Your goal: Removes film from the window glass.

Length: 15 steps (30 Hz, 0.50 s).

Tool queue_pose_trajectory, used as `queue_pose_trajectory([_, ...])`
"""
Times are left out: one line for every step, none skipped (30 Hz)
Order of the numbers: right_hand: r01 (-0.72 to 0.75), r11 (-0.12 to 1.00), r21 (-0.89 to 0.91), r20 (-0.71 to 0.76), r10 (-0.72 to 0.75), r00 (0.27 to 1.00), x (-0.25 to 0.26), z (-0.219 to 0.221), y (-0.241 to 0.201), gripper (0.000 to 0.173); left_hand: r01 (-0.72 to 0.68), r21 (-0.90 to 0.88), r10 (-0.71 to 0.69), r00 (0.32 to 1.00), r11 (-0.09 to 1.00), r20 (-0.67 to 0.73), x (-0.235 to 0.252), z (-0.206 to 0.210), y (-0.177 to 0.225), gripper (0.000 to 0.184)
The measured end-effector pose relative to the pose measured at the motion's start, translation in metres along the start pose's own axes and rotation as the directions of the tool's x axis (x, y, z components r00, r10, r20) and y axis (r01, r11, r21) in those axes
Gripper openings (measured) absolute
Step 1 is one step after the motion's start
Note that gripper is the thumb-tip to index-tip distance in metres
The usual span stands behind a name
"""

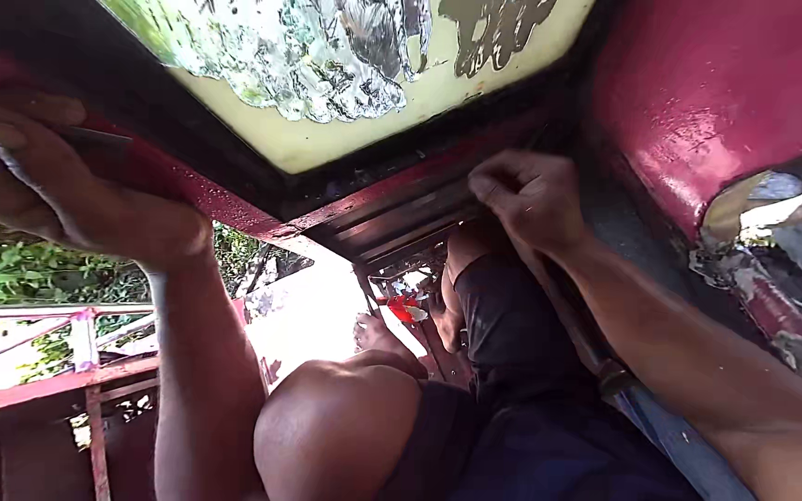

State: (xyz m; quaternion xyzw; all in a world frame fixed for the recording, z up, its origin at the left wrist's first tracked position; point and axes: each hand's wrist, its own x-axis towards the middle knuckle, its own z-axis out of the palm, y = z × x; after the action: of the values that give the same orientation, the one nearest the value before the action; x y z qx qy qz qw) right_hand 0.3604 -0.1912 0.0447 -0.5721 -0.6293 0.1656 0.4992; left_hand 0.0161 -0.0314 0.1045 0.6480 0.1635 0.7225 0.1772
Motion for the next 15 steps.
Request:
queue_pose_trajectory([0.052, 0.999, -0.009, -0.073, -0.052, 0.996, 0.006, -0.011, -0.005, 0.016, -0.006, -0.003, 0.006, 1.000, 1.000, 0.003, -0.001, 0.000, -0.001, 0.029])
queue_pose_trajectory([0.096, 0.995, -0.015, -0.133, -0.097, 0.986, 0.010, -0.020, -0.009, 0.016, -0.008, -0.008, 0.008, 1.000, 1.000, -0.001, -0.001, 0.001, 0.000, 0.028])
queue_pose_trajectory([0.136, 0.991, -0.021, -0.184, -0.137, 0.973, 0.013, -0.027, -0.011, 0.016, -0.002, -0.017, 0.002, 1.000, 1.000, -0.005, -0.003, 0.001, 0.001, 0.026])
queue_pose_trajectory([0.169, 0.985, -0.028, -0.228, -0.171, 0.959, 0.017, -0.032, -0.012, 0.017, 0.003, -0.033, -0.003, 1.000, 0.999, -0.001, -0.004, 0.001, 0.003, 0.023])
queue_pose_trajectory([0.195, 0.980, -0.042, -0.270, -0.199, 0.942, 0.022, -0.036, -0.013, 0.018, 0.002, -0.055, -0.002, 1.000, 0.998, 0.006, -0.004, 0.000, 0.003, 0.020])
queue_pose_trajectory([0.211, 0.976, -0.061, -0.313, -0.220, 0.924, 0.028, -0.040, -0.013, 0.020, 0.003, -0.076, -0.001, 1.000, 0.997, 0.023, -0.004, -0.001, 0.002, 0.020])
queue_pose_trajectory([0.208, 0.974, -0.086, -0.352, -0.225, 0.909, 0.036, -0.044, -0.013, 0.022, 0.009, -0.070, -0.006, 0.999, 0.998, 0.033, -0.006, -0.004, 0.001, 0.021])
queue_pose_trajectory([0.195, 0.975, -0.110, -0.384, -0.223, 0.896, 0.043, -0.045, -0.012, 0.025, 0.021, -0.043, -0.020, 0.999, 0.999, 0.039, -0.010, -0.007, 0.000, 0.023])
queue_pose_trajectory([0.176, 0.974, -0.140, -0.404, -0.219, 0.888, 0.050, -0.046, -0.012, 0.028, 0.024, -0.050, -0.023, 1.000, 0.998, 0.019, -0.011, -0.006, 0.001, 0.022])
queue_pose_trajectory([0.154, 0.972, -0.177, -0.418, -0.216, 0.883, 0.055, -0.046, -0.014, 0.033, 0.024, -0.066, -0.025, 1.000, 0.998, -0.008, -0.011, -0.002, 0.002, 0.020])
queue_pose_trajectory([0.136, 0.968, -0.209, -0.424, -0.215, 0.880, 0.060, -0.045, -0.016, 0.038, 0.031, -0.079, -0.032, 0.999, 0.996, -0.022, -0.012, 0.001, 0.004, 0.018])
queue_pose_trajectory([0.132, 0.963, -0.235, -0.431, -0.225, 0.874, 0.064, -0.041, -0.017, 0.042, 0.040, -0.081, -0.042, 0.999, 0.996, -0.030, -0.012, 0.002, 0.005, 0.017])
queue_pose_trajectory([0.136, 0.955, -0.264, -0.442, -0.245, 0.863, 0.067, -0.036, -0.016, 0.044, 0.051, -0.082, -0.054, 0.998, 0.995, -0.030, -0.012, 0.002, 0.005, 0.016])
queue_pose_trajectory([0.138, 0.944, -0.298, -0.460, -0.269, 0.846, 0.072, -0.030, -0.014, 0.045, 0.053, -0.082, -0.056, 0.998, 0.995, -0.031, -0.012, 0.001, 0.004, 0.016])
queue_pose_trajectory([0.129, 0.934, -0.333, -0.480, -0.286, 0.830, 0.076, -0.024, -0.010, 0.046, 0.049, -0.068, -0.052, 0.998, 0.996, -0.036, -0.012, 0.001, 0.004, 0.017])
